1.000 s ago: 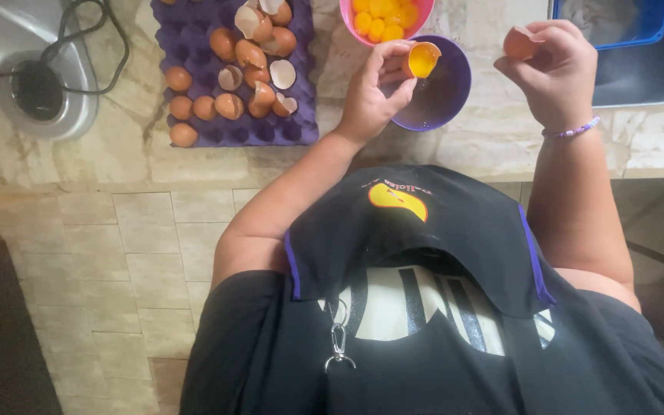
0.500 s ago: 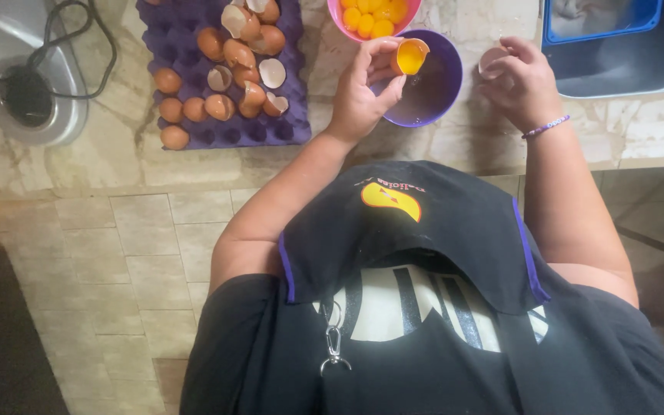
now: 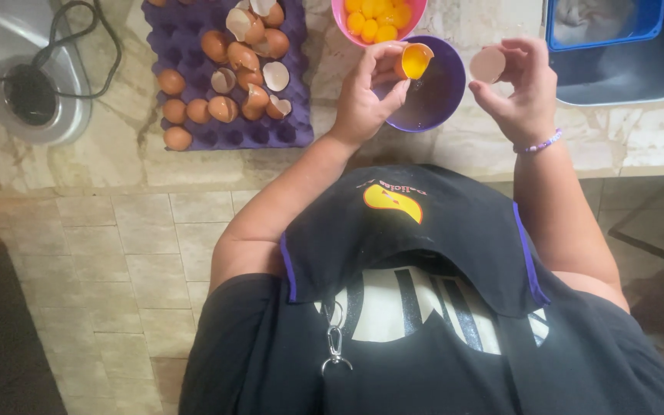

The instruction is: Cracking multiple eggs from a carton into a bowl

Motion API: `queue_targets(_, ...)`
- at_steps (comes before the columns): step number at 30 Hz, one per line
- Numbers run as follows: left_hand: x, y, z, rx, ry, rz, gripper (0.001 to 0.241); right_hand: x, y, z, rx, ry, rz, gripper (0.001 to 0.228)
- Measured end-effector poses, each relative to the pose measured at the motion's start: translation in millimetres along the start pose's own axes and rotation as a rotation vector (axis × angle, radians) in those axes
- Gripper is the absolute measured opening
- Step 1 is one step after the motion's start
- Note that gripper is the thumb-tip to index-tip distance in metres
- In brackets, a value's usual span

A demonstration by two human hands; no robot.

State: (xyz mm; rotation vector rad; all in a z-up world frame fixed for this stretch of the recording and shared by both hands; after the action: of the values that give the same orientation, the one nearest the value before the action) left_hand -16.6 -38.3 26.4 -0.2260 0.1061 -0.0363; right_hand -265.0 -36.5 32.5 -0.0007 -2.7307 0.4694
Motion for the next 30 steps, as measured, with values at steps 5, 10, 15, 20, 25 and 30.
queue_targets(5,-4,0,12,-0.126,-0.119,-0.006,0.039,-36,-1,-37,0.090,0.099,-0.083,0.051)
queue_targets(10,-7,3,25,-0.306,-0.386,-0.014,0.041,-54,-2,-38,-0.030,-0.081,-0.061,0.048)
queue_targets(15,-9,6,33,-0.458,-0.553,-0.045,0.042,-59,-1,-36,-0.087,-0.197,-0.077,0.049)
queue_targets(20,-12,9,44,-0.524,-0.637,-0.066,0.043,-61,2,-32,-0.112,-0.343,-0.106,0.053)
queue_targets(25,-10,11,53,-0.600,-0.807,-0.027,0.044,-50,2,-40,-0.023,-0.203,-0.074,0.057)
queue_targets(30,0,13,39,-0.528,-0.862,-0.041,0.062,-39,-2,-60,0.169,0.050,-0.041,0.058)
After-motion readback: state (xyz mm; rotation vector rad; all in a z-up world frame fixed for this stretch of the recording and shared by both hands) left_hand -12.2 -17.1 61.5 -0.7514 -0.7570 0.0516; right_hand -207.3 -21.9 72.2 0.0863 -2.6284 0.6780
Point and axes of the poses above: each hand's wrist, its own y-axis away from the middle knuckle, its own x-axis out of the back of the hand, z = x × y, the point moved 6 cm from there along -y, towards the middle knuckle, and after that the axes turned 8 degrees about z, right-handed, at the moved point
